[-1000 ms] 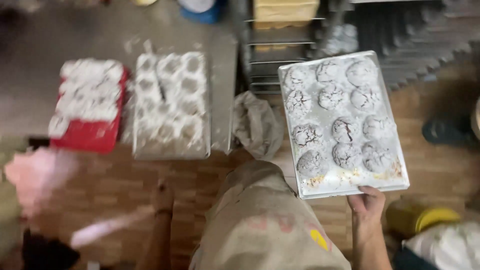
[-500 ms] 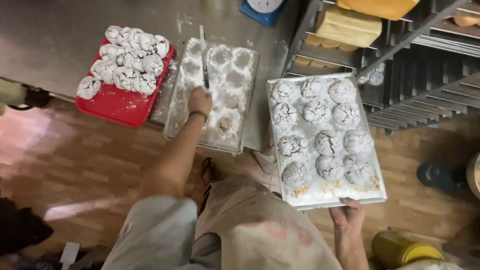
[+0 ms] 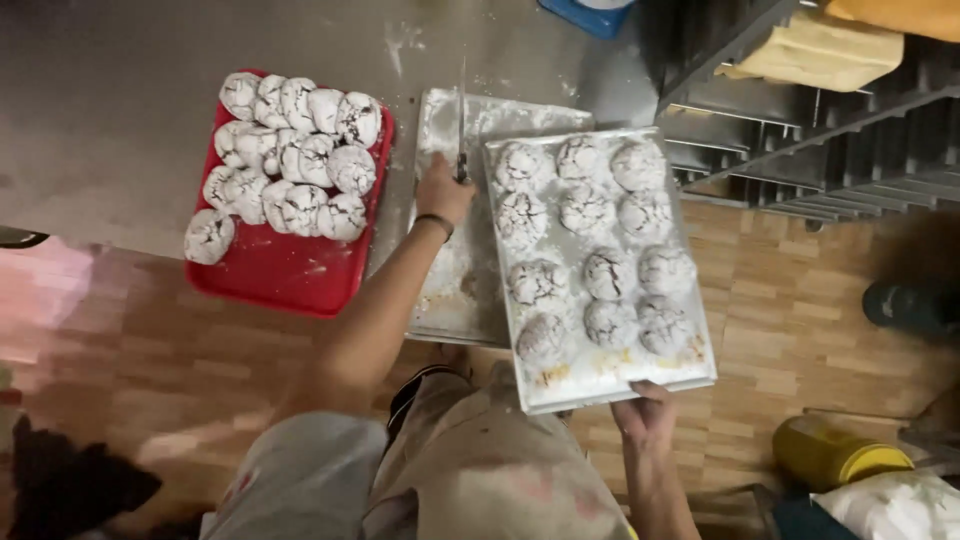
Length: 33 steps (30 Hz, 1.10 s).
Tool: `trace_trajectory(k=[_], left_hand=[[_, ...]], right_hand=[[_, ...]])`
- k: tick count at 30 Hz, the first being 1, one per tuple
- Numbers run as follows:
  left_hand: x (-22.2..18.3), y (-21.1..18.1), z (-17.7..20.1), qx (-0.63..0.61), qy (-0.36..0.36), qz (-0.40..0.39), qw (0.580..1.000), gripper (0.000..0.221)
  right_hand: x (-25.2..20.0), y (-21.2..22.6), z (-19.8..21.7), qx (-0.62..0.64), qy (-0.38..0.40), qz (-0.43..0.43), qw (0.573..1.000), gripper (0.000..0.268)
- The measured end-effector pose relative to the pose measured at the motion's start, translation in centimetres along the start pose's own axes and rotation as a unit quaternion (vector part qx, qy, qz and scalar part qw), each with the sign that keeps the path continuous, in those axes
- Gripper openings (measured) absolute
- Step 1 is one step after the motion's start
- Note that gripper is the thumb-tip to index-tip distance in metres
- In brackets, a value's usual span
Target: Transferring powdered pastries from a baking sheet to a red plastic tray and organizing them in rows.
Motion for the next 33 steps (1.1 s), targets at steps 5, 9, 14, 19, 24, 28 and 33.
trace_trajectory(k=[5, 9, 14, 19, 24, 28, 33], left_hand=[[-4.0, 0.7, 8.0, -0.078, -0.061, -0.090, 0.991, 0.054], [-8.8, 1.6, 11.1, -0.115, -0.016, -0.063, 0.991, 0.051], [-12.2, 7.8, 10.6, -0.048, -0.036, 0.005, 0.998, 0.055], [-16.2, 10.2, 9.5, -0.030, -0.036, 0.006, 0.999, 0.060], [-21.1, 7.9, 9.1, 0.040, -0.034, -0.037, 0.998, 0.052], [-26.3, 2.9, 9.6, 0.026, -0.007, -0.054, 0.998, 0.041], [-30.0, 1.4, 7.3, 0.002, 0.032, -0.102, 0.994, 0.056]], right_hand=[[4.0, -6.3, 0.0, 0.041, 0.029, -0.067, 0.996, 0.093], [3.5, -9.3, -5.3, 0.039, 0.041, -0.102, 0.993, 0.084], [4.9, -14.5, -5.4, 0.063, 0.016, -0.176, 0.982, 0.057], [3.3, -18.3, -4.7, -0.070, 0.003, -0.283, 0.956, 0.011], [2.6, -18.6, -3.2, -0.178, 0.052, -0.309, 0.933, 0.015], [1.7, -17.9, -2.6, -0.208, 0.095, -0.294, 0.928, 0.025], [-1.0, -15.7, -4.4, -0.234, 0.130, -0.159, 0.950, 0.028]])
Point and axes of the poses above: each hand's wrist, its own x-axis towards the middle knuckle, its own z-axis out of the back of the hand, y = z × x, the point moved 8 cm from there along x, towards the middle knuckle, and after that the axes turned 8 degrees about -y, right-handed, at the moved point
